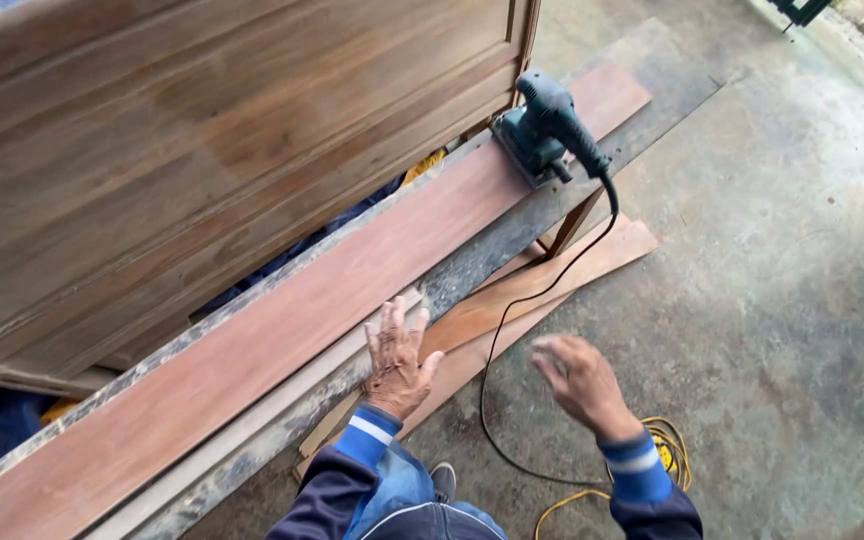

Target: Sand a long wooden plank manually with sandpaper and with an electric orbital sander.

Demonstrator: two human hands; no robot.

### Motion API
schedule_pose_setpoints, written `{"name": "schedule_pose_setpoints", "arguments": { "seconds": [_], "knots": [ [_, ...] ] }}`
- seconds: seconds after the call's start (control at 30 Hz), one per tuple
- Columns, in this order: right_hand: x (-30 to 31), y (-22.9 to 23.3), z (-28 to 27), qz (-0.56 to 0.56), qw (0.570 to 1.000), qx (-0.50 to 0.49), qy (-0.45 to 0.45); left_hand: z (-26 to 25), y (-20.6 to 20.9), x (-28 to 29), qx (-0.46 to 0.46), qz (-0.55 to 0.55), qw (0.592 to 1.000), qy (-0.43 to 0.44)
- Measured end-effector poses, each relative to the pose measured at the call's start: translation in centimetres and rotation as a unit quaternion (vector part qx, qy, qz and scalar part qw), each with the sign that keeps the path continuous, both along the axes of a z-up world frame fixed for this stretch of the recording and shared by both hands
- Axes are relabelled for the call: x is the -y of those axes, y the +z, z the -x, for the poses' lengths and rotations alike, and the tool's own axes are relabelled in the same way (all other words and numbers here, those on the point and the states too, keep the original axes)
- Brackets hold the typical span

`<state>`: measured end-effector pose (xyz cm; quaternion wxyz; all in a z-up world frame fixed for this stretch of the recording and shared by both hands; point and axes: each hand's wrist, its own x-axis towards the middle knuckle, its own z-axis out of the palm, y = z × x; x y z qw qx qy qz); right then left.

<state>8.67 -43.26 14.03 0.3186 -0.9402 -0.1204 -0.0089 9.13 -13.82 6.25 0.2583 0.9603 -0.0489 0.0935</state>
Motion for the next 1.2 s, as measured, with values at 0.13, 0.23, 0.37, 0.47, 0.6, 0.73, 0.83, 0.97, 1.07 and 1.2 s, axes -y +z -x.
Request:
{"name": "schedule_pose_setpoints", "arguments": {
  "seconds": [0.13, 0.23, 0.37, 0.47, 0.6, 0.73, 0.83, 0.97, 1.07, 1.2],
  "knots": [
    [1.7, -1.5, -13.1, 0.055, 0.995, 0.049, -0.068, -5.8, 1.7, 3.4, -0.035, 0.049, 0.995, -0.077],
    [4.3, -4.5, -22.4, 0.095, 0.985, 0.115, -0.082, -11.0, 2.2, 5.1, -0.091, 0.116, 0.986, -0.081],
    [7.5, -7.5, -31.1, 0.143, 0.973, 0.156, -0.095, -17.1, 2.7, 6.7, -0.117, 0.156, 0.976, -0.097],
    [8.1, -8.1, -35.9, 0.192, 0.962, 0.148, -0.123, -21.2, 2.4, 7.3, -0.155, 0.234, 0.953, -0.119],
    [7.9, -6.1, -41.2, 0.133, 0.971, -0.089, -0.176, -26.0, 0.9, 8.9, -0.179, 0.329, 0.921, -0.104],
    [8.3, -7.7, -45.8, -0.009, 0.947, -0.289, -0.141, -29.9, -1.5, 10.1, -0.225, 0.340, 0.912, -0.033],
    [9.8, -9.8, -46.1, -0.065, 0.927, -0.346, -0.129, -32.9, -2.9, 10.9, -0.175, 0.356, 0.918, 0.014],
    [11.2, -8.9, -47.0, 0.067, 0.948, -0.310, -0.029, -36.1, -2.5, 11.9, -0.171, 0.395, 0.899, 0.078],
    [10.9, -7.2, -48.4, 0.132, 0.945, -0.282, 0.101, -36.5, -3.6, 11.1, -0.146, 0.419, 0.893, 0.075],
    [9.1, -7.9, -50.3, 0.194, 0.923, -0.271, 0.193, -37.4, -2.0, 9.3, -0.116, 0.414, 0.897, 0.103]
  ]
}}
